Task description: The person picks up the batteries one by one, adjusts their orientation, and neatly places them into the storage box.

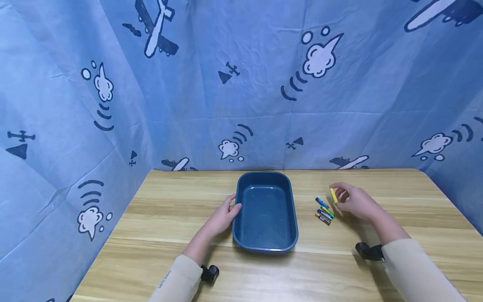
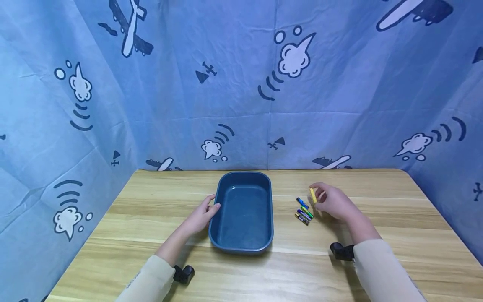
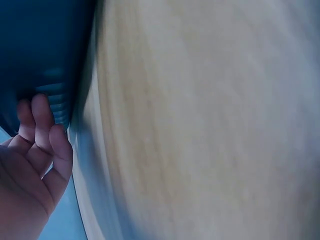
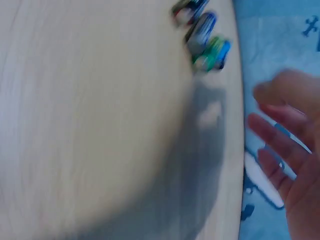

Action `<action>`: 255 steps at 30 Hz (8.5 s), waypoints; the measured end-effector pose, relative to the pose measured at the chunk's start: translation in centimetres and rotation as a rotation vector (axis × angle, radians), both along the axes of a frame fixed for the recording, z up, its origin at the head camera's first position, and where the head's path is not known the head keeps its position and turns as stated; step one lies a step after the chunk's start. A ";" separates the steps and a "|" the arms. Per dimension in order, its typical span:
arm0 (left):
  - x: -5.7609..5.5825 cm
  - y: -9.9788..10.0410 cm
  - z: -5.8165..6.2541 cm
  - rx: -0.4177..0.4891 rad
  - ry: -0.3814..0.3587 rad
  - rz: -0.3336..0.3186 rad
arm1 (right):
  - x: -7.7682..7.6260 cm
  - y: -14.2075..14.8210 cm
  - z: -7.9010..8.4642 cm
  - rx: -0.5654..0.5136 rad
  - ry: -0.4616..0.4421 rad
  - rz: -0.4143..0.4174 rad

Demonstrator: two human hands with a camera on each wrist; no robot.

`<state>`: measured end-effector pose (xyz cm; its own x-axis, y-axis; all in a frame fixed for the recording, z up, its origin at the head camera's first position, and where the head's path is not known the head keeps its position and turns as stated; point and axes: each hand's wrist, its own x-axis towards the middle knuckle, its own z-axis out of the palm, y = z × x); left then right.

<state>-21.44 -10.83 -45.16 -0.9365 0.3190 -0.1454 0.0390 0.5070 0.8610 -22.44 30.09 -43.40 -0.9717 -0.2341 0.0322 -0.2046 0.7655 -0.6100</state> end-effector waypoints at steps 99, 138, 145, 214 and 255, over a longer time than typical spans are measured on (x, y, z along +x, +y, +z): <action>0.5 0.3 -0.5 0.426 -0.059 0.022 | -2.8 -14.7 4.8 -1.006 -0.307 -0.144; 0.2 3.0 -1.2 0.349 0.134 0.446 | -4.1 -18.5 3.9 -1.055 -0.403 -0.149; 0.2 3.0 -1.3 0.344 0.126 0.447 | -4.2 -18.9 3.5 -1.059 -0.414 -0.157; 0.1 3.2 -1.2 0.321 0.150 0.436 | -5.7 -22.6 -2.0 -0.250 -0.257 -0.076; 0.1 3.2 -1.4 0.311 0.104 0.438 | -5.7 -23.5 -2.1 -0.155 -0.292 -0.117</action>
